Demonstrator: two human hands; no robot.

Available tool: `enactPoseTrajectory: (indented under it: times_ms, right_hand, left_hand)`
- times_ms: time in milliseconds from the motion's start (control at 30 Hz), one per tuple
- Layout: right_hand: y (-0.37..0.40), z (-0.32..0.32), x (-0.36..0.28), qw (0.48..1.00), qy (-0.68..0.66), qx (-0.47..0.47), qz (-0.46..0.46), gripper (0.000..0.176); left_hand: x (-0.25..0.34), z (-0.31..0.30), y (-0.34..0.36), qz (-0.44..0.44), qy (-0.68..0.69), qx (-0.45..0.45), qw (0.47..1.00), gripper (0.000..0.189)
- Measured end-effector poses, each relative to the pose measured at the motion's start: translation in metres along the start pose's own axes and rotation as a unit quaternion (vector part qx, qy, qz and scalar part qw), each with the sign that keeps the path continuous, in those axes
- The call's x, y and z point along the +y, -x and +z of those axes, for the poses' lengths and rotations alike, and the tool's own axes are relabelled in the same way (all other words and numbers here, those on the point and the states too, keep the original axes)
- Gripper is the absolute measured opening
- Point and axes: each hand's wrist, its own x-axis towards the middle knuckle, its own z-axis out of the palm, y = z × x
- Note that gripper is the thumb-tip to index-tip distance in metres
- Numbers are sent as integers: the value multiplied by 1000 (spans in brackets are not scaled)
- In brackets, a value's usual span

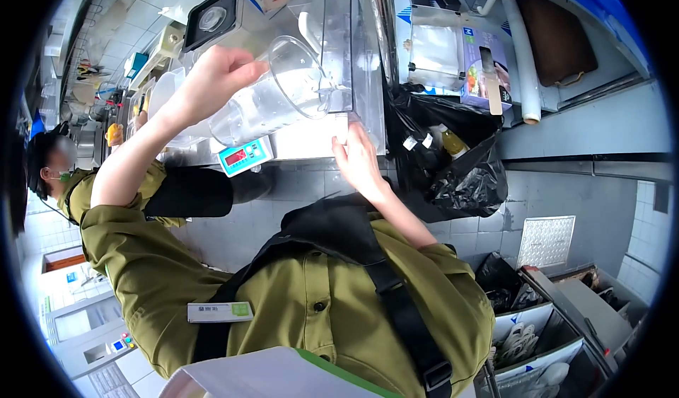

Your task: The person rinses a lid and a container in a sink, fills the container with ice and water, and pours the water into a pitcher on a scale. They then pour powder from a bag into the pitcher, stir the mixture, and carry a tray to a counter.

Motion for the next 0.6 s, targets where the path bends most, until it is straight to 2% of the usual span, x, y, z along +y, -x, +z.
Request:
enactPoseTrajectory:
  times_ms: [600]
  right_hand:
    - [-2,-3,-6,1000,-4,7,-9,15]
  left_hand:
    - [8,-1,-8,29,-17,-3,999,38]
